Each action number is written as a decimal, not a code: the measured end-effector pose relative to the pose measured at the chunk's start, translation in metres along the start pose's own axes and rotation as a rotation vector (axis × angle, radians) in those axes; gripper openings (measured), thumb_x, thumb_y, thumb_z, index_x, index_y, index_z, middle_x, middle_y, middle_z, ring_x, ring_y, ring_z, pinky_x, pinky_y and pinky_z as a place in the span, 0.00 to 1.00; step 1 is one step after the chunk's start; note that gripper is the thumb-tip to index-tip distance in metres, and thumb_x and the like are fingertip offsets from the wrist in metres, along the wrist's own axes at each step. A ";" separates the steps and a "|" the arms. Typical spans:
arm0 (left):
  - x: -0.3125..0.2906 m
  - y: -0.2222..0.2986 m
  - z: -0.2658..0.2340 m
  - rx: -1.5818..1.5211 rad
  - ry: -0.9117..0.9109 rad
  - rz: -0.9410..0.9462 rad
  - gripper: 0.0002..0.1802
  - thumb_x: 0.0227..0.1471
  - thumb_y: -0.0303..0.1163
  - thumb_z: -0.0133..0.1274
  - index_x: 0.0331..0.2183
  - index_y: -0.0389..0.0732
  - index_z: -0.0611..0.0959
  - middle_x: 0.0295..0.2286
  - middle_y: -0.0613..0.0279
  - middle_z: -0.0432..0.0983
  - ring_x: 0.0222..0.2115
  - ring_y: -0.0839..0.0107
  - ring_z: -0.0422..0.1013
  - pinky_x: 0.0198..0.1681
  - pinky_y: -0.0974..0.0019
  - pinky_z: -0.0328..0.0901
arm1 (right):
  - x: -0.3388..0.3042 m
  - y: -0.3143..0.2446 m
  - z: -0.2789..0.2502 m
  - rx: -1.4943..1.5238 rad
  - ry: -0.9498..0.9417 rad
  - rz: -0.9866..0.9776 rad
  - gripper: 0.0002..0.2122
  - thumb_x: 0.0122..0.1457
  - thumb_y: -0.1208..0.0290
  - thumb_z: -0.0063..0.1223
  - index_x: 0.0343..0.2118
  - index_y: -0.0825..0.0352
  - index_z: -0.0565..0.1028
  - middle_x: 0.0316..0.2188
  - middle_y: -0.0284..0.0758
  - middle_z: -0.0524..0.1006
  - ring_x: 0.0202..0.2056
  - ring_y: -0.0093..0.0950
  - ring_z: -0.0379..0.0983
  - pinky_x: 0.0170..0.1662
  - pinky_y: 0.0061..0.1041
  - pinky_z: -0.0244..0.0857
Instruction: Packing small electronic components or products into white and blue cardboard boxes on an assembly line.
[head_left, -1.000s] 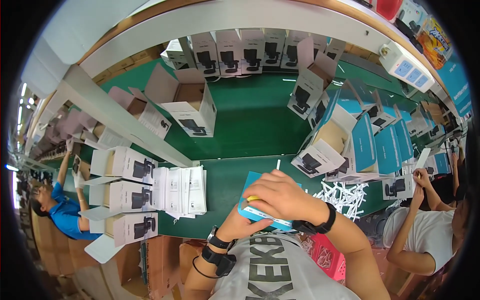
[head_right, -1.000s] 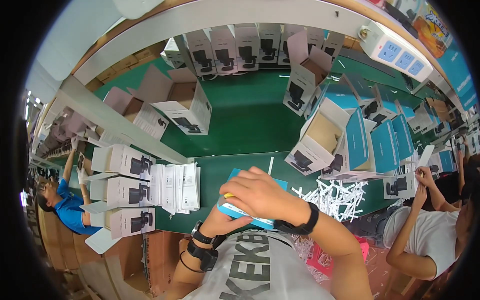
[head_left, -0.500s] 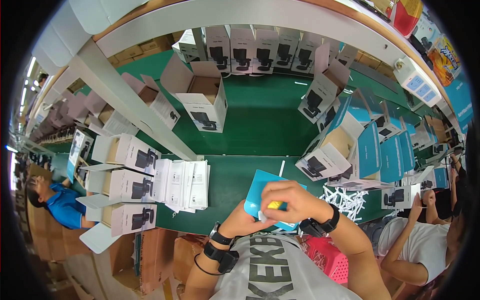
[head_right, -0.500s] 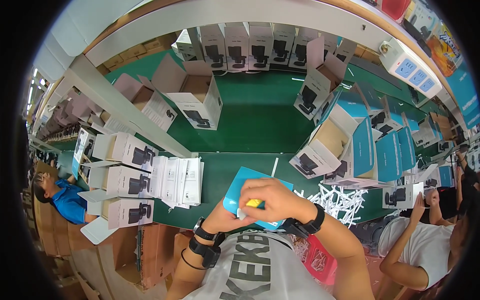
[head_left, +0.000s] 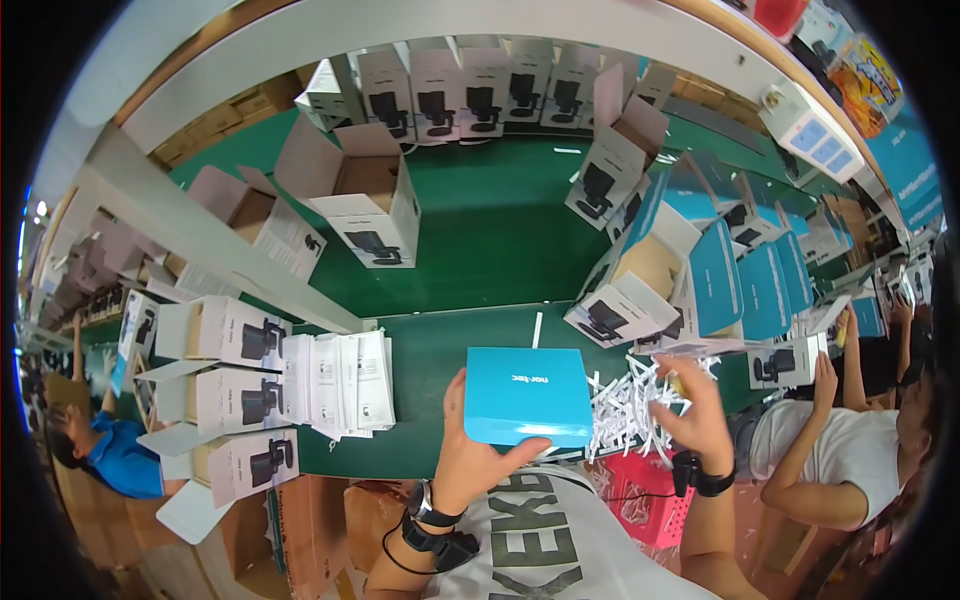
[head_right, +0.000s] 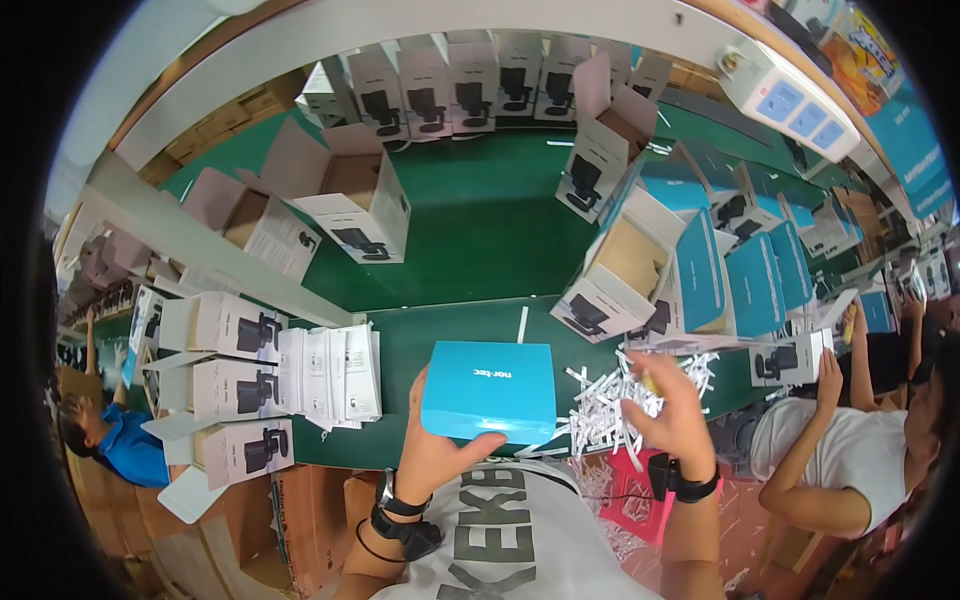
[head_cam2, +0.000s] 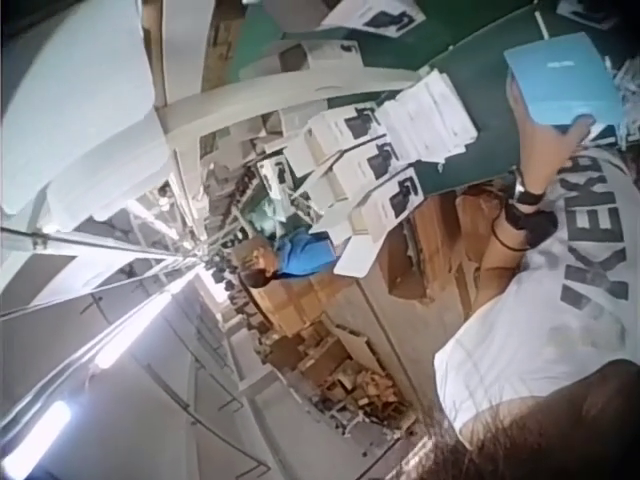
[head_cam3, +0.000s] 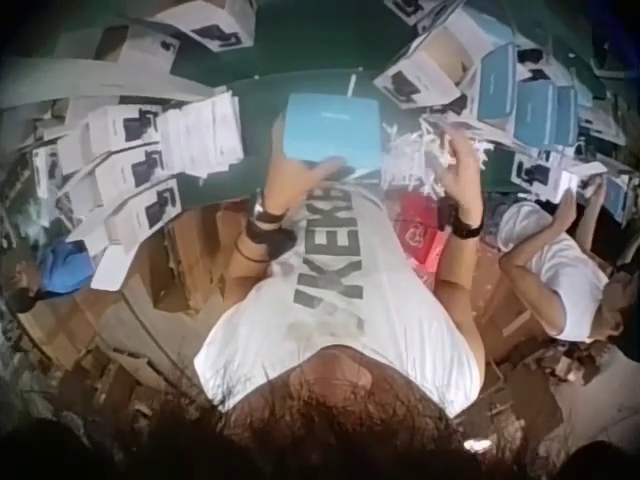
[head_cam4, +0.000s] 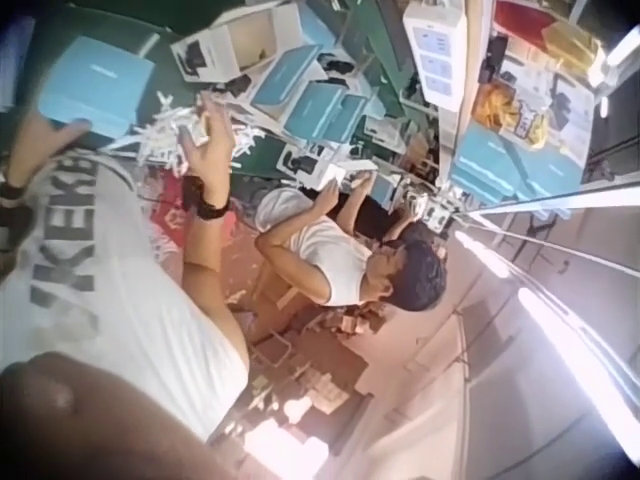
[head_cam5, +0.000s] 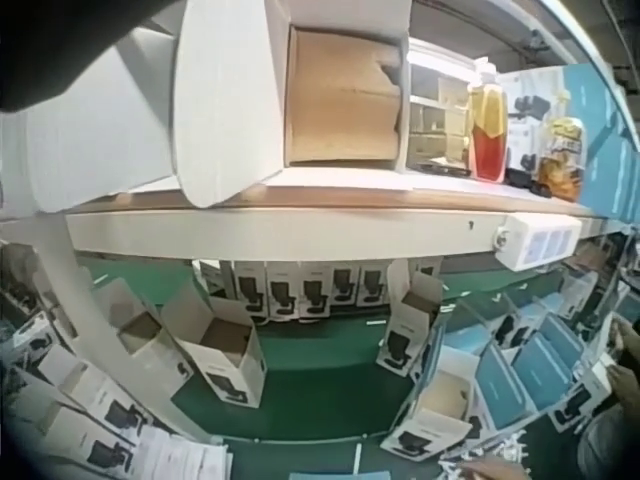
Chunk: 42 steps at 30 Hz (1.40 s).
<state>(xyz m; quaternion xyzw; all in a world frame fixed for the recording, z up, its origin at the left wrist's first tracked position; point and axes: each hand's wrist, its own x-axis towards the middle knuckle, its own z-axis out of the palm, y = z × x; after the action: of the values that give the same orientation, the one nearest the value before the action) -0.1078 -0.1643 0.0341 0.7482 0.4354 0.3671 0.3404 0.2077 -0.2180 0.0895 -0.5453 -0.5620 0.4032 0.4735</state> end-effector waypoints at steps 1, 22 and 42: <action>-0.002 -0.006 0.004 -0.121 0.048 -0.078 0.42 0.38 0.38 0.79 0.55 0.39 0.78 0.59 0.48 0.67 0.63 0.44 0.59 0.67 0.44 0.55 | -0.012 0.003 0.010 -0.104 -0.014 0.107 0.20 0.50 0.75 0.67 0.48 0.64 0.80 0.35 0.30 0.79 0.29 0.22 0.67 0.34 0.20 0.61; -0.041 -0.077 0.004 0.127 0.002 0.218 0.29 0.41 0.35 0.76 0.49 0.54 0.89 0.39 0.59 0.65 0.51 0.49 0.71 0.52 0.50 0.73 | -0.055 0.101 0.113 -0.567 0.270 -0.350 0.24 0.48 0.74 0.75 0.51 0.61 0.84 0.53 0.41 0.72 0.25 0.24 0.63 0.27 0.22 0.62; 0.011 -0.020 0.052 0.647 -0.591 0.402 0.51 0.54 0.53 0.61 0.71 0.44 0.60 0.71 0.38 0.47 0.70 0.35 0.47 0.69 0.30 0.45 | -0.066 0.120 0.128 -0.473 0.244 -0.365 0.18 0.53 0.80 0.64 0.49 0.62 0.84 0.53 0.39 0.82 0.31 0.33 0.83 0.30 0.27 0.74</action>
<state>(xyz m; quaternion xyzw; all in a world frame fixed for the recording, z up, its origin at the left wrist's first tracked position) -0.0679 -0.1567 -0.0060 0.9573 0.2588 0.0430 0.1216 0.1079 -0.2661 -0.0622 -0.5747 -0.6679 0.1014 0.4619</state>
